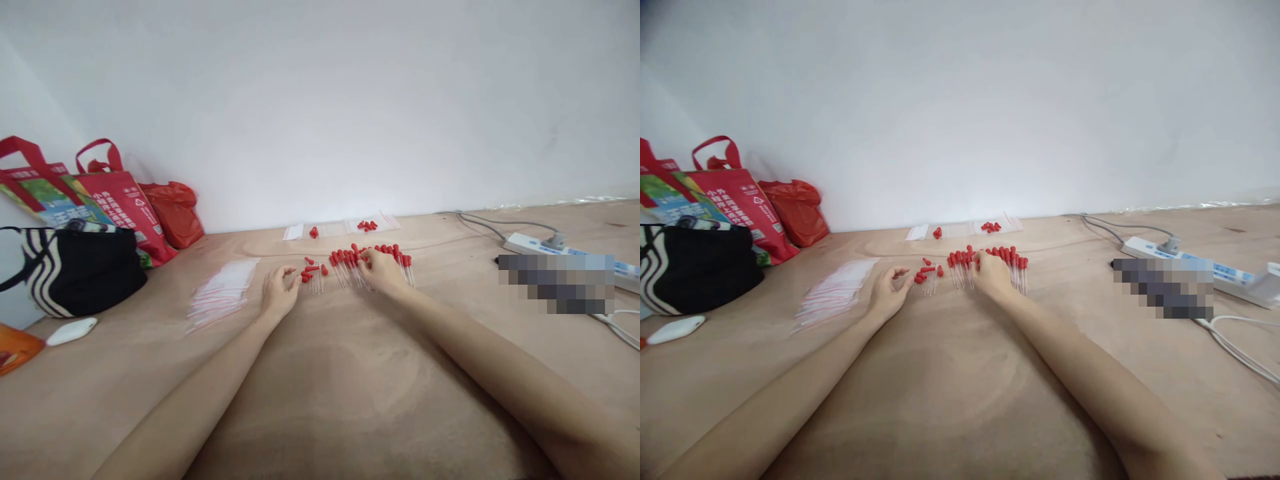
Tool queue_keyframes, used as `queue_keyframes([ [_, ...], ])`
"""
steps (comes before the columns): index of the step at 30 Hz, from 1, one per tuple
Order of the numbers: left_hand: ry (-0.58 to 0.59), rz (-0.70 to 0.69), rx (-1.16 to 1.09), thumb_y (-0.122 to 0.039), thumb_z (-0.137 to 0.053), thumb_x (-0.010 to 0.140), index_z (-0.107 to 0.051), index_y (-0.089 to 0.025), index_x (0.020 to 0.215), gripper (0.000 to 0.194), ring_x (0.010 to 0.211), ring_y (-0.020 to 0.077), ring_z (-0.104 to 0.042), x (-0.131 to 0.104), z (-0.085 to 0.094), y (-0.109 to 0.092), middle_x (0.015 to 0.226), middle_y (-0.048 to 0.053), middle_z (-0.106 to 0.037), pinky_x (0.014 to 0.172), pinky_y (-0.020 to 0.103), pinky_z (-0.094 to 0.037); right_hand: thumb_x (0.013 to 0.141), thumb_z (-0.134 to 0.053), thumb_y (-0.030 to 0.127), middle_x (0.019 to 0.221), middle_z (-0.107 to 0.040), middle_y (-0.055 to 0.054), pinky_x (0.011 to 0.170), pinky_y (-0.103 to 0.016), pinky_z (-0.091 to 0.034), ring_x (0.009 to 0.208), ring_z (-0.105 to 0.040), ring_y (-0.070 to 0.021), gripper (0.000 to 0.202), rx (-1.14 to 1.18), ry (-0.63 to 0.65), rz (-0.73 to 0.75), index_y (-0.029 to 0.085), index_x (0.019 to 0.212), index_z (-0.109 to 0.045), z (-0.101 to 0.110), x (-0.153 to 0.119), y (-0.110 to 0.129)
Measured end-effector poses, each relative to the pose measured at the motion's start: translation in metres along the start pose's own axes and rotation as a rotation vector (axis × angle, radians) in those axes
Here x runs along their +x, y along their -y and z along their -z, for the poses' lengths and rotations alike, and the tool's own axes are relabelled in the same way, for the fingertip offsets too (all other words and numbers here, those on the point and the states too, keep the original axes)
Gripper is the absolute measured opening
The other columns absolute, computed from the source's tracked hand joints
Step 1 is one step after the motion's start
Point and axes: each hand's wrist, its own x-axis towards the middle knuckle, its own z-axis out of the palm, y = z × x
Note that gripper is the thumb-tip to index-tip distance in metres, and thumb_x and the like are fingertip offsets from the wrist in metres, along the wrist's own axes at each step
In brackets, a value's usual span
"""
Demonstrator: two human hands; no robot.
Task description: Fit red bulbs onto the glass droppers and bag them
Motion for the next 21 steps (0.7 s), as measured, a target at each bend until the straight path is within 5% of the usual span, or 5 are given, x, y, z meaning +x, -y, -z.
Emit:
queue_keyframes([
  [10, 0.216, -0.017, 0.013, -0.019, -0.056, 0.071, -0.058, -0.018, 0.085, 0.014, 0.088, 0.0197, -0.052, 0.001, 0.0, -0.002, 0.089, 0.004, -0.059, 0.077, 0.032, -0.042, 0.079, -0.04, 0.03, 0.087, -0.063, -0.012, 0.072, -0.033, -0.032, 0.083, -0.056, -0.0238, 0.027, -0.231, -0.014, -0.055, 0.013, 0.096, -0.052, -0.023, 0.014, 0.015],
  [16, 0.211, -0.022, 0.017, -0.019, -0.055, 0.073, -0.059, -0.02, 0.089, 0.017, 0.083, 0.0184, -0.053, 0.004, -0.005, 0.003, 0.089, 0.004, -0.057, 0.075, 0.031, -0.043, 0.079, -0.04, 0.035, 0.086, -0.064, -0.008, 0.076, -0.032, -0.028, 0.084, -0.055, -0.0201, 0.025, -0.126, -0.004, 0.144, 0.018, 0.083, -0.059, -0.035, 0.011, 0.041],
  [21, 0.18, -0.153, 0.047, -0.019, -0.053, 0.074, -0.059, -0.02, 0.087, 0.015, 0.086, 0.0192, -0.051, 0.002, -0.003, -0.002, 0.087, 0.004, -0.055, 0.08, 0.033, -0.04, 0.079, -0.039, 0.035, 0.084, -0.064, -0.01, 0.077, -0.037, -0.027, 0.083, -0.054, -0.0219, 0.03, -0.149, -0.007, 0.17, 0.016, 0.077, -0.063, -0.049, 0.012, 0.058],
])
